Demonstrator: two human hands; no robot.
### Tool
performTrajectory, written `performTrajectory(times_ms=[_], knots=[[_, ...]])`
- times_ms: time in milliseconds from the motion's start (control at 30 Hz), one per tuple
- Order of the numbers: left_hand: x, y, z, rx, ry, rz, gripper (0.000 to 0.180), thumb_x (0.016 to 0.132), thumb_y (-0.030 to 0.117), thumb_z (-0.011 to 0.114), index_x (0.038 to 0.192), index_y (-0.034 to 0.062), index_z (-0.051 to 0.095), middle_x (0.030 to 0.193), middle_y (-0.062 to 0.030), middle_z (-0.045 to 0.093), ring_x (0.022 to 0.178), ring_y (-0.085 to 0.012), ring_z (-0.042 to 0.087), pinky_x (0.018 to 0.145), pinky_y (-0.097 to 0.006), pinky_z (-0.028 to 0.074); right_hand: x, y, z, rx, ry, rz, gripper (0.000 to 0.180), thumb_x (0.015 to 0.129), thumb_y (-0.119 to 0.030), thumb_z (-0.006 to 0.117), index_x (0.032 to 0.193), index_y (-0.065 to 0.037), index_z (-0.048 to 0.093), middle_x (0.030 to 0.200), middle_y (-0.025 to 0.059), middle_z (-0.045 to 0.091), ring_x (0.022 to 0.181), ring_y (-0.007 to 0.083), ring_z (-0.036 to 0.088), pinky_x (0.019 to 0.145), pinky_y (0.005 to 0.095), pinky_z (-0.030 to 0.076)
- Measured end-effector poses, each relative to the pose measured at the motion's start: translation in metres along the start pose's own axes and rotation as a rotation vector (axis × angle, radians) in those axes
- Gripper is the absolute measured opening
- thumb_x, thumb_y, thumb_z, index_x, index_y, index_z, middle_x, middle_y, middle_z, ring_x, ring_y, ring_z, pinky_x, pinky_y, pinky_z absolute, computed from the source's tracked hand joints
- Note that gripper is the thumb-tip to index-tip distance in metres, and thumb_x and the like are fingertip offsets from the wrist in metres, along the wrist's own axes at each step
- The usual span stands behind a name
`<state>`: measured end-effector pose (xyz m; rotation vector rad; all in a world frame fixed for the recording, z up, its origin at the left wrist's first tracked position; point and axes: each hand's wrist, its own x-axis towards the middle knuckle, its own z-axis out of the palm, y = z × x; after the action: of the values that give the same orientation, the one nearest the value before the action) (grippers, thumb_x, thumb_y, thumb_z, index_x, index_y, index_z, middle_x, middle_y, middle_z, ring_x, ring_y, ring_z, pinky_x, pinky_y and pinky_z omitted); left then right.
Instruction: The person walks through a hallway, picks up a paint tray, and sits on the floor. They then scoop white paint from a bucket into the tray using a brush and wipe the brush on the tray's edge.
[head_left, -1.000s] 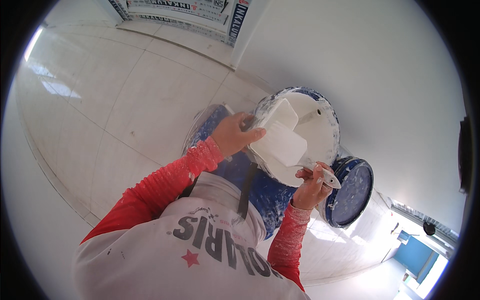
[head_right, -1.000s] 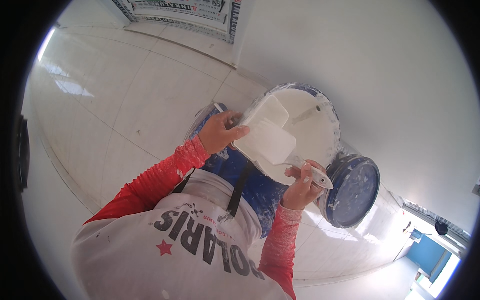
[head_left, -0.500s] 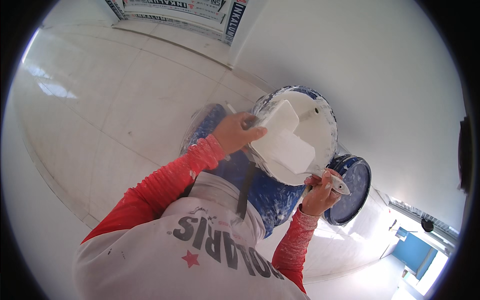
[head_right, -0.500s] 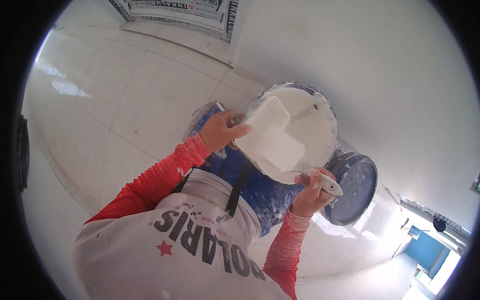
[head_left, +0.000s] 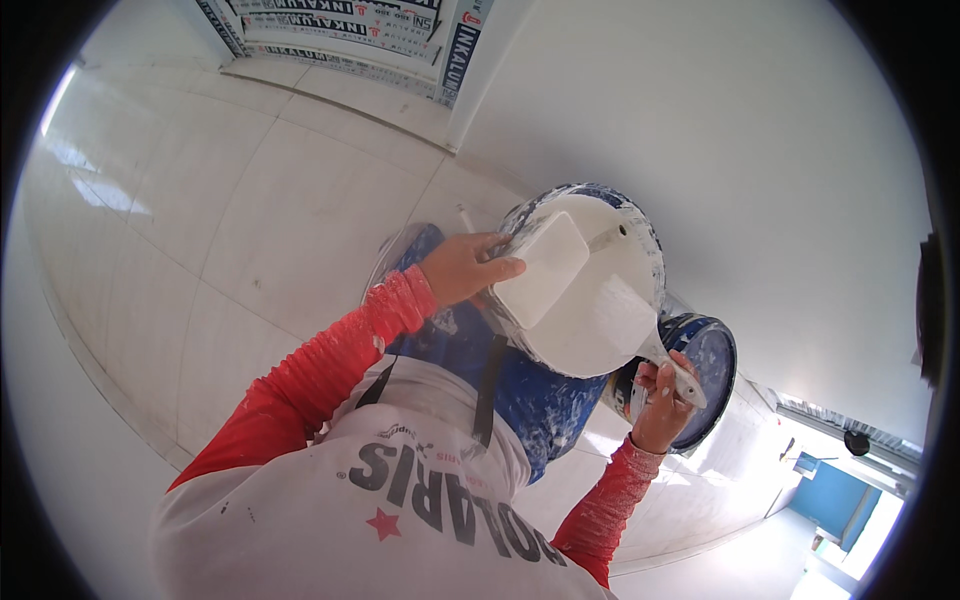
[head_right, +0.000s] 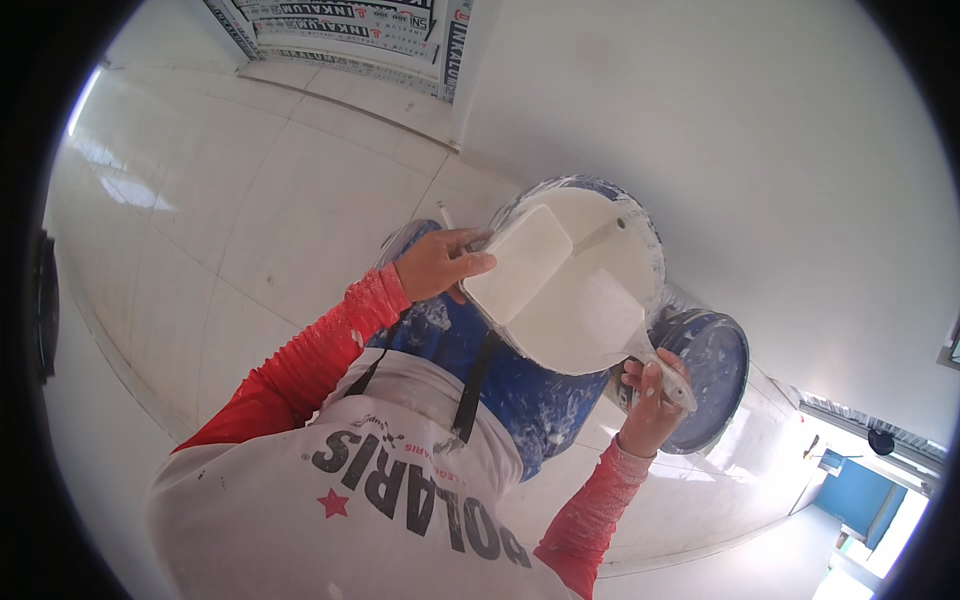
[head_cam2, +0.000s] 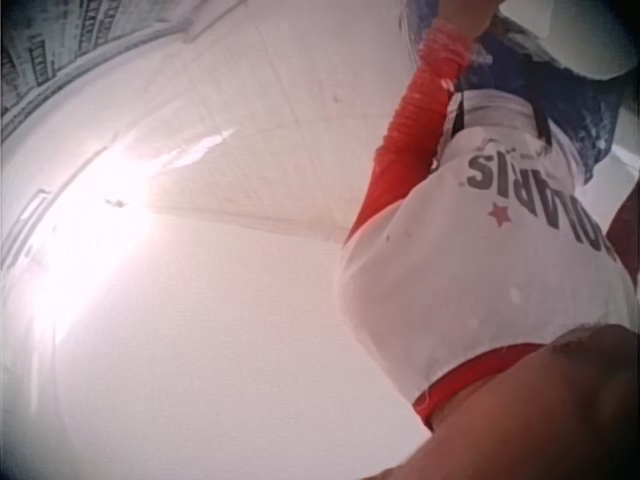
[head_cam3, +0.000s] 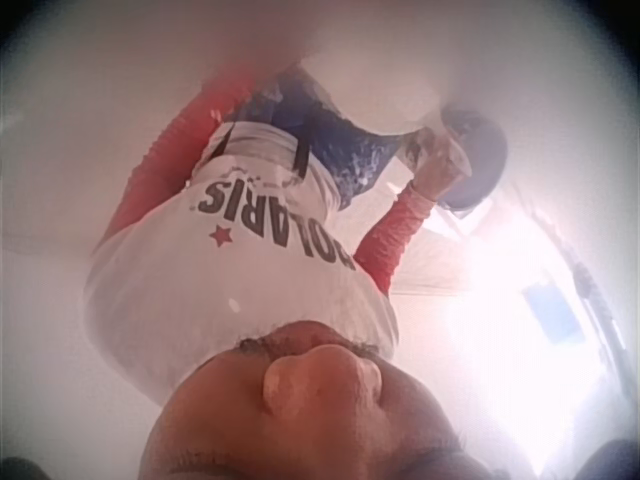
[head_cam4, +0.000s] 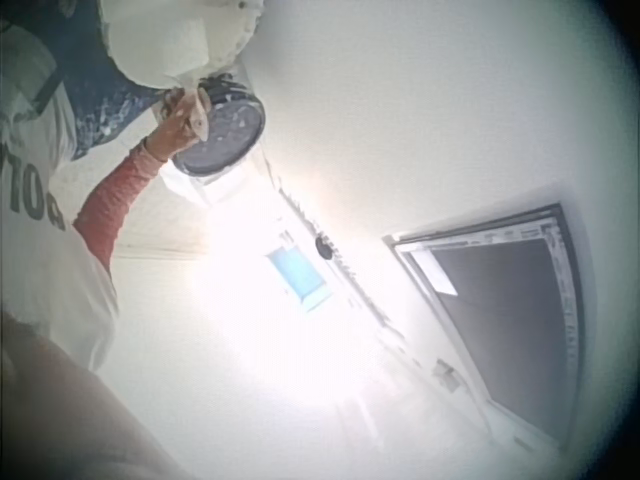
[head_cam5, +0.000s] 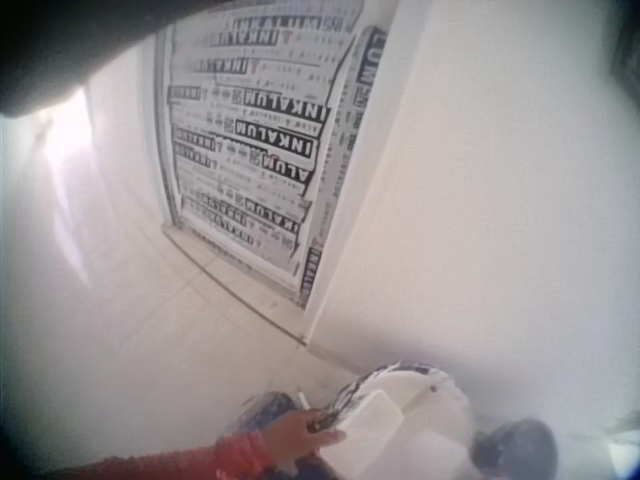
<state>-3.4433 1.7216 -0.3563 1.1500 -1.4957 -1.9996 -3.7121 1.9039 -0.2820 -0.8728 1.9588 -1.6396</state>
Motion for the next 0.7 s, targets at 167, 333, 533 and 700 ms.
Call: performTrajectory(times_ms=[167, 333, 533, 700], knots=[[0.004, 0.006, -0.004, 0.103, -0.048, 0.002, 0.068, 0.089, 0.04, 0.063, 0.138, -0.0022, 0.044, 0.089, -0.0126, 0.067, 0.074, -0.0162, 0.067, 0.056, -0.027, 0.058, 0.001, -0.006, -0.013, -0.082, -0.123, -0.083, 0.028, 0.088, -0.015, 0.069, 0.109, 0.001, 0.059, 0.098, 0.0134, 0.065, 0.079, 0.0182, 0.068, 0.07, 0.0285, 0.057], [0.004, 0.006, -0.006, 0.138, -0.043, -0.027, 0.072, 0.087, 0.046, 0.064, 0.138, -0.0021, 0.045, 0.089, -0.0132, 0.066, 0.074, -0.0166, 0.066, 0.057, -0.027, 0.058, 0.001, -0.004, -0.014, -0.104, -0.116, -0.226, 0.022, 0.084, -0.01, 0.071, 0.101, -0.003, 0.059, 0.109, 0.0161, 0.063, 0.091, 0.0214, 0.066, 0.079, 0.0316, 0.055], [0.003, 0.001, -0.006, 0.072, -0.04, 0.03, 0.076, 0.085, 0.051, 0.065, 0.137, -0.0029, 0.047, 0.092, -0.0146, 0.065, 0.076, -0.0174, 0.066, 0.058, -0.027, 0.057, -0.001, -0.024, -0.005, 0.051, -0.063, -0.25, 0.024, 0.08, -0.007, 0.071, 0.098, -0.006, 0.055, 0.109, 0.0172, 0.064, 0.099, 0.0232, 0.062, 0.089, 0.0348, 0.05], [0.004, -0.001, -0.005, 0.082, -0.03, 0.003, 0.072, 0.089, 0.048, 0.063, 0.138, -0.001, 0.045, 0.097, -0.0144, 0.068, 0.082, -0.0156, 0.067, 0.062, -0.027, 0.059, 0.003, -0.031, 0.022, -0.017, -0.222, -0.305, 0.027, 0.077, -0.006, 0.073, 0.095, -0.007, 0.053, 0.107, 0.0172, 0.065, 0.101, 0.024, 0.062, 0.093, 0.0364, 0.046]])
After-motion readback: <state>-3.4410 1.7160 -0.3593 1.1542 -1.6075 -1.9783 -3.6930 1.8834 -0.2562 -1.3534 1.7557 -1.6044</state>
